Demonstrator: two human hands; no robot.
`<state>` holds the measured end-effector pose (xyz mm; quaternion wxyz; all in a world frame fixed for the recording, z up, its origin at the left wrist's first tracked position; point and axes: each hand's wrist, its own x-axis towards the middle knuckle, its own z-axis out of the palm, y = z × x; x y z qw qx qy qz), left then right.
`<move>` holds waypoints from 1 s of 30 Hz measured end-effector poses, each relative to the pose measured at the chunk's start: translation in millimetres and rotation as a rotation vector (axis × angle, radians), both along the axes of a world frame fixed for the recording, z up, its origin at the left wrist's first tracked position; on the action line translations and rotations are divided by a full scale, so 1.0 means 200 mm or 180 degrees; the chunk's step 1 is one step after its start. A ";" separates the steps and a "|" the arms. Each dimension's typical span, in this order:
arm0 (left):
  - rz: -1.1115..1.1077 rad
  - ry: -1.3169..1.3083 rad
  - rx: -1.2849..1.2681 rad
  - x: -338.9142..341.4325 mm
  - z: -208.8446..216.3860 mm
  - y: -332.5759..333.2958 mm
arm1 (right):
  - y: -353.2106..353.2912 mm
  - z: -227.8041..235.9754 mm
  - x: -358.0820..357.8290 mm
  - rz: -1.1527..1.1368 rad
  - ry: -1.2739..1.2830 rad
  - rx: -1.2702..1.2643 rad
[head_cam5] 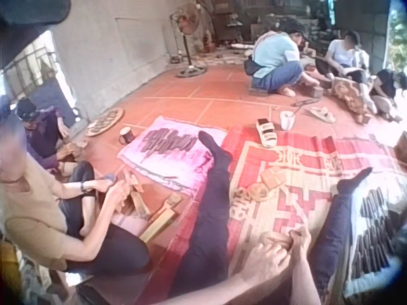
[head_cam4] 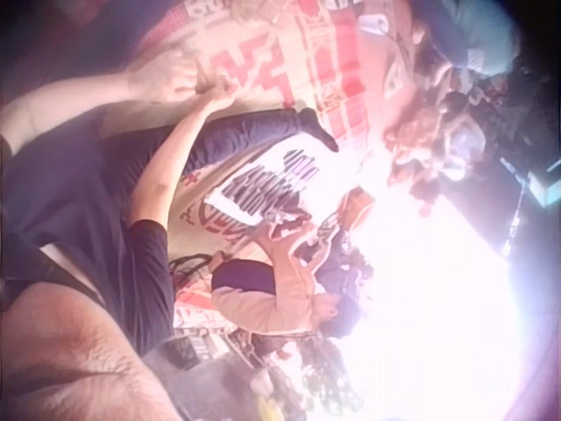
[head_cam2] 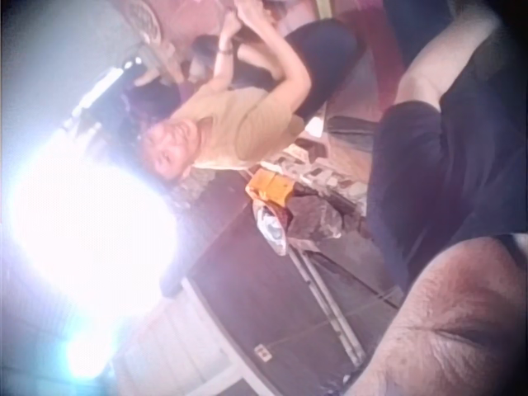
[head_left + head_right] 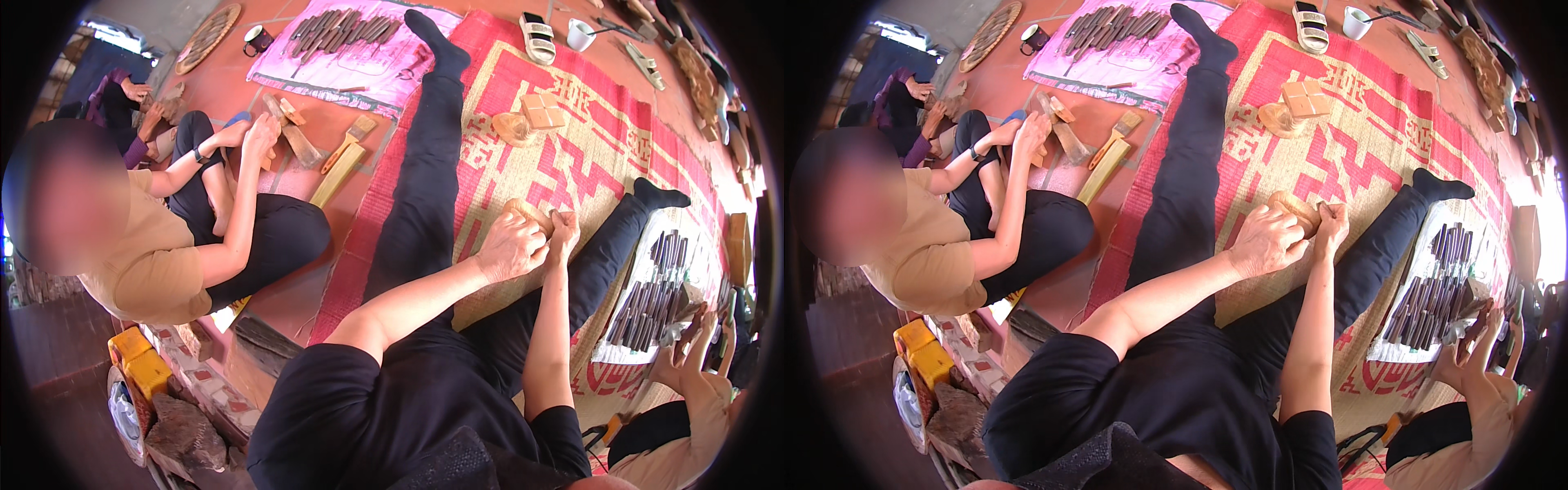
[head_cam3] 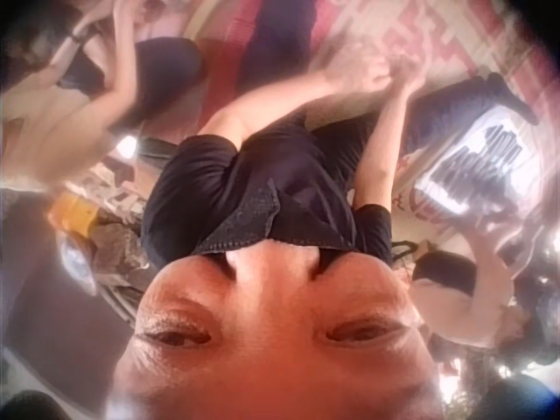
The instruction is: The person sits on a mat and assembles small wooden blocks into a cube-like structure. They repeatedly pick up blocks, fit them together, and adjust the assembly with both hands.
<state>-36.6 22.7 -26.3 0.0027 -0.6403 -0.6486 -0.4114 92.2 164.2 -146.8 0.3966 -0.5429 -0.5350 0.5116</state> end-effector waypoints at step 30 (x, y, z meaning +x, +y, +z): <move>-0.0229 0.0053 -0.0038 0.00 0.00 -0.02 | 0.03 -0.09 0.10 -0.0143 -0.0549 0.0000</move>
